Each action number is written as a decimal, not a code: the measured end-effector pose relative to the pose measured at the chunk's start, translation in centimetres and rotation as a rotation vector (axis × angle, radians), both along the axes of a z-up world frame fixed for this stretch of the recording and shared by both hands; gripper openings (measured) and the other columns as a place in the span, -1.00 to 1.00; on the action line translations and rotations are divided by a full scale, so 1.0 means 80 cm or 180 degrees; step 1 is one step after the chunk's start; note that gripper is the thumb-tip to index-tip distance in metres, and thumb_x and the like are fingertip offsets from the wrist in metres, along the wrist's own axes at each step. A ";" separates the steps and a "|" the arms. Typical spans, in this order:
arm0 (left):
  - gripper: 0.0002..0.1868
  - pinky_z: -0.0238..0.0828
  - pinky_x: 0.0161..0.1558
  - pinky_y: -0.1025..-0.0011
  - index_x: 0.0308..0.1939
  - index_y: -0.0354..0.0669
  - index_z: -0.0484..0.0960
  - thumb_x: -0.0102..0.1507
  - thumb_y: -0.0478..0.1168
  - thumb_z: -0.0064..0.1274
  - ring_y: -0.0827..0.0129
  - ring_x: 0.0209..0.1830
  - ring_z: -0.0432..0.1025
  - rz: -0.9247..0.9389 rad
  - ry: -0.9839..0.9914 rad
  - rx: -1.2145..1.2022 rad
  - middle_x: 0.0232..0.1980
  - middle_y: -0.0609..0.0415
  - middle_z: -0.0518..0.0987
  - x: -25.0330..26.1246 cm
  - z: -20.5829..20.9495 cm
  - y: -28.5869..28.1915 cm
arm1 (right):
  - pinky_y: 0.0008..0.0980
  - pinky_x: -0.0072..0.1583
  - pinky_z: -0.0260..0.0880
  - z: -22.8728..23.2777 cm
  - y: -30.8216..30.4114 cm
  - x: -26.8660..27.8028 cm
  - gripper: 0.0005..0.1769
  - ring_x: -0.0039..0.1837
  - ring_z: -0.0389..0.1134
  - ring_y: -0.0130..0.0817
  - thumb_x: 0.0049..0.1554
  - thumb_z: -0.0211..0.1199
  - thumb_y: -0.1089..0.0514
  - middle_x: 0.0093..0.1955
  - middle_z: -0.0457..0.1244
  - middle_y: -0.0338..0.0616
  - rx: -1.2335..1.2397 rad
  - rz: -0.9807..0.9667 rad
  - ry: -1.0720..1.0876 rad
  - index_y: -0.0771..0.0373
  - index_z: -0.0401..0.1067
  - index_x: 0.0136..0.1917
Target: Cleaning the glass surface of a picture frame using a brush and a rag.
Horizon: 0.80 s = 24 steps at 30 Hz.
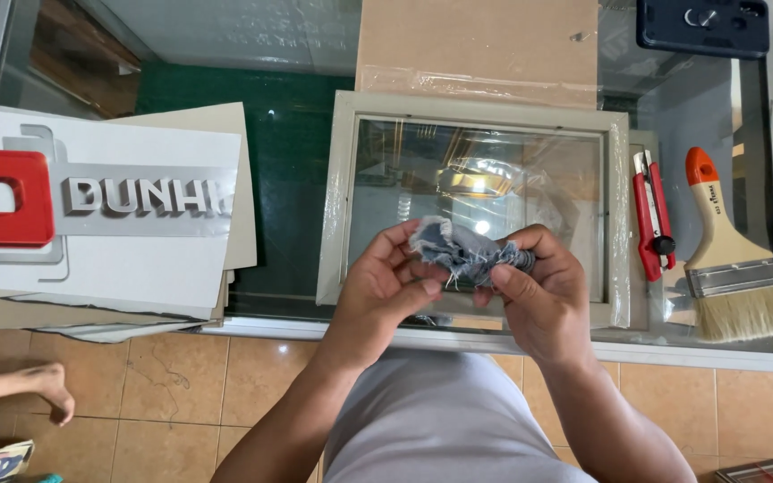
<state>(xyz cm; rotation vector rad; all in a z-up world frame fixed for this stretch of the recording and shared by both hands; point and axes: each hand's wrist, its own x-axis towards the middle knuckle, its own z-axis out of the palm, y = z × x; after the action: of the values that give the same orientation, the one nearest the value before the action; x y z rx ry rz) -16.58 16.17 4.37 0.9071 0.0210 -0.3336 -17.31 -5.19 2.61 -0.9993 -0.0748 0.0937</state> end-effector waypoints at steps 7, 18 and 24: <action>-0.66 0.54 0.10 0.45 0.17 -0.34 0.48 0.32 -0.42 0.14 0.50 0.00 0.51 -0.0093 -0.0286 0.0191 -0.02 0.07 0.60 -0.004 -0.023 -0.014 | -0.41 0.00 0.46 0.016 0.006 0.004 -0.83 -0.04 0.37 -0.41 0.19 0.27 0.41 0.02 0.34 0.02 -0.0645 0.0353 0.0266 0.37 0.33 0.03; -0.85 0.60 -0.15 0.60 -0.07 -0.36 0.61 0.30 -0.37 0.16 0.39 -0.12 0.61 0.0770 -0.1599 0.2366 0.00 -0.04 0.62 -0.012 0.004 -0.027 | -0.56 -0.07 0.25 0.011 0.015 -0.003 -0.67 -0.09 0.17 -0.61 0.17 0.37 0.33 -0.08 0.24 -0.23 -0.2382 0.0008 -0.0394 0.31 0.26 0.10; -0.68 0.52 0.13 0.36 0.18 -0.33 0.65 0.39 -0.24 0.12 0.22 0.14 0.50 0.0648 -0.2216 0.2554 0.18 -0.15 0.52 -0.024 0.013 -0.033 | -0.55 0.05 0.40 0.020 0.015 0.004 -0.69 0.05 0.28 -0.60 0.21 0.28 0.31 0.14 0.31 -0.17 -0.2295 -0.0306 -0.0463 0.34 0.28 0.19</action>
<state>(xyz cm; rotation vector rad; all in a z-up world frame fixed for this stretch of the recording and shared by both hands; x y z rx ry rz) -18.52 13.51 5.38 1.7634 -0.4184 0.2231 -17.01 -3.96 4.18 -1.7279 -0.1303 -0.0470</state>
